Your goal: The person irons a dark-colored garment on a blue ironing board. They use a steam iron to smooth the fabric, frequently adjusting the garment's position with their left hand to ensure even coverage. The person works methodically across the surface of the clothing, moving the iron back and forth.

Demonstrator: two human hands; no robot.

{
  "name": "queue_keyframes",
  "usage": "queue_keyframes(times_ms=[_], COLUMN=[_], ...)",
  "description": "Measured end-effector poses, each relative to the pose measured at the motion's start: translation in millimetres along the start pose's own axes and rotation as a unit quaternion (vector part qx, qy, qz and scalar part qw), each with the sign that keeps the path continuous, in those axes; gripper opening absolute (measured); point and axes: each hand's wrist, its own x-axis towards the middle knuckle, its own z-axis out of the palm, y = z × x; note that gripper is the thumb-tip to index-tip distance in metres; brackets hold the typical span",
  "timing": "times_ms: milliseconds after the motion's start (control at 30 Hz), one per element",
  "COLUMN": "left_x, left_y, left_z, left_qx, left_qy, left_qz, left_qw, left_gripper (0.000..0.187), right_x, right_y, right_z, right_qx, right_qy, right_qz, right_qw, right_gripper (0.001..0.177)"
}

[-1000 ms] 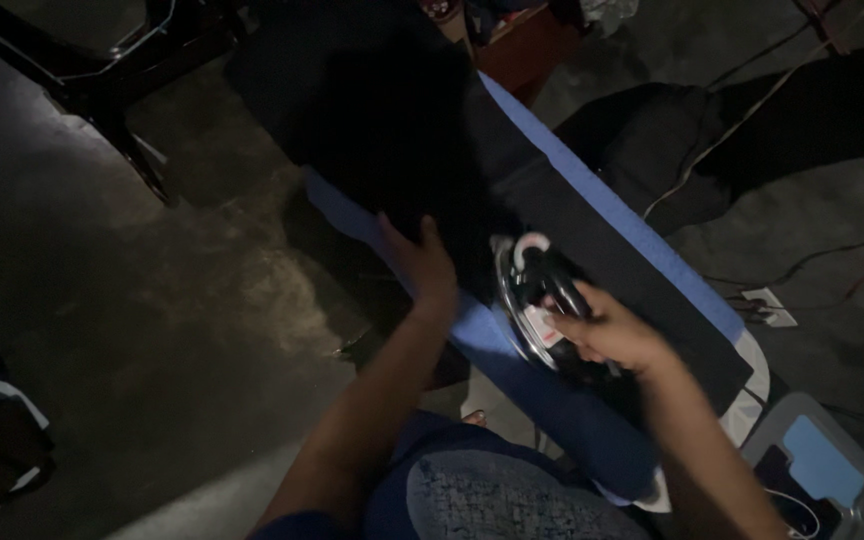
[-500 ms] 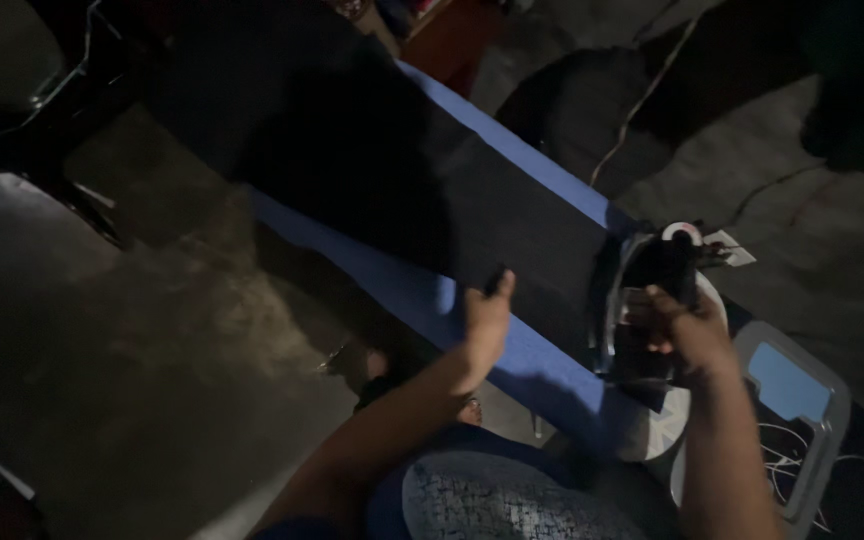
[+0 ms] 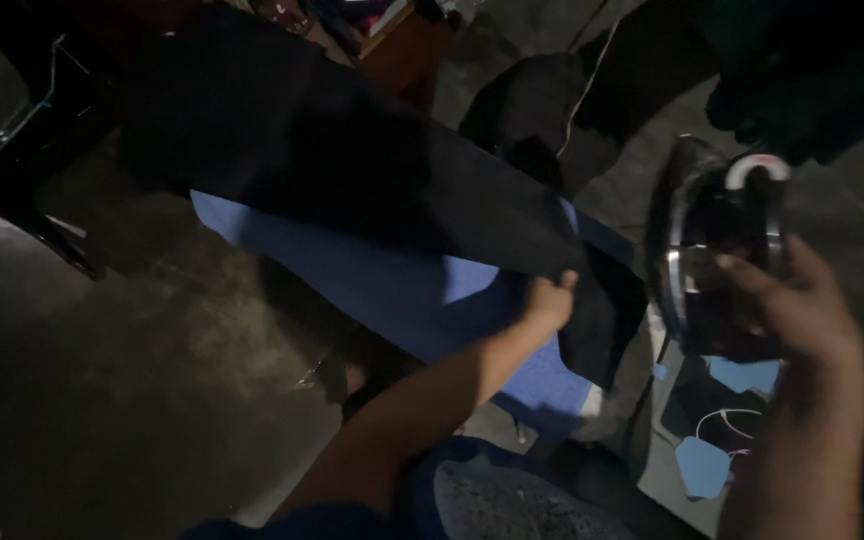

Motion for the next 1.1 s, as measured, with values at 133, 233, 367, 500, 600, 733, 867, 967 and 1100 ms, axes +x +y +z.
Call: queue_keyframes(times_ms=[133, 233, 367, 500, 600, 733, 867, 967, 1100], left_x=[-50.4, -78.0, -83.0, -75.4, -45.5, 10.3, 47.7, 46.4, 34.0], left_y=[-0.5, -22.4, -23.9, 1.1, 11.9, 16.3, 13.6, 31.5, 61.9], left_z=[33.0, 30.8, -51.8, -130.0, -192.2, -245.3, -243.1, -234.8, -225.2], left_qx=[0.076, -0.080, -0.072, -0.059, -0.104, -0.155, -0.020, 0.167, 0.182], left_qy=[-0.194, -0.383, -0.520, -0.464, -0.353, -0.178, -0.011, 0.055, -0.012], left_qz=[-0.093, -0.135, -0.130, -0.247, -0.244, -0.147, 0.107, 0.308, 0.285], left_qw=[0.974, 0.910, 0.841, 0.849, 0.897, 0.961, 0.994, 0.935, 0.941], left_gripper=[0.068, 0.074, 0.082, 0.072, 0.053, 0.034, 0.022, 0.018, 0.019], right_x=[-4.6, 2.6, -13.1, -24.9, -31.1, -55.1, -72.5, -53.1, -5.4], right_y=[28.2, 39.7, 31.1, 24.1, 22.8, 17.3, 17.8, 15.1, 7.4], right_z=[-30.3, -37.4, -18.1, 27.3, 84.6, 147.8, 196.4, 215.4, 216.6], right_qx=[0.093, 0.042, 0.065, 0.168, 0.329, 0.358, 0.386, 0.377, 0.352], right_qy=[0.016, -0.004, -0.031, -0.133, -0.163, -0.152, -0.148, -0.125, -0.104], right_qz=[-0.068, -0.100, -0.001, -0.009, 0.022, 0.063, 0.094, 0.090, 0.060], right_qw=[0.993, 0.994, 0.997, 0.977, 0.930, 0.919, 0.906, 0.914, 0.928], right_gripper=[0.041, 0.027, 0.035, 0.030, 0.022, 0.023, 0.024, 0.027, 0.028])
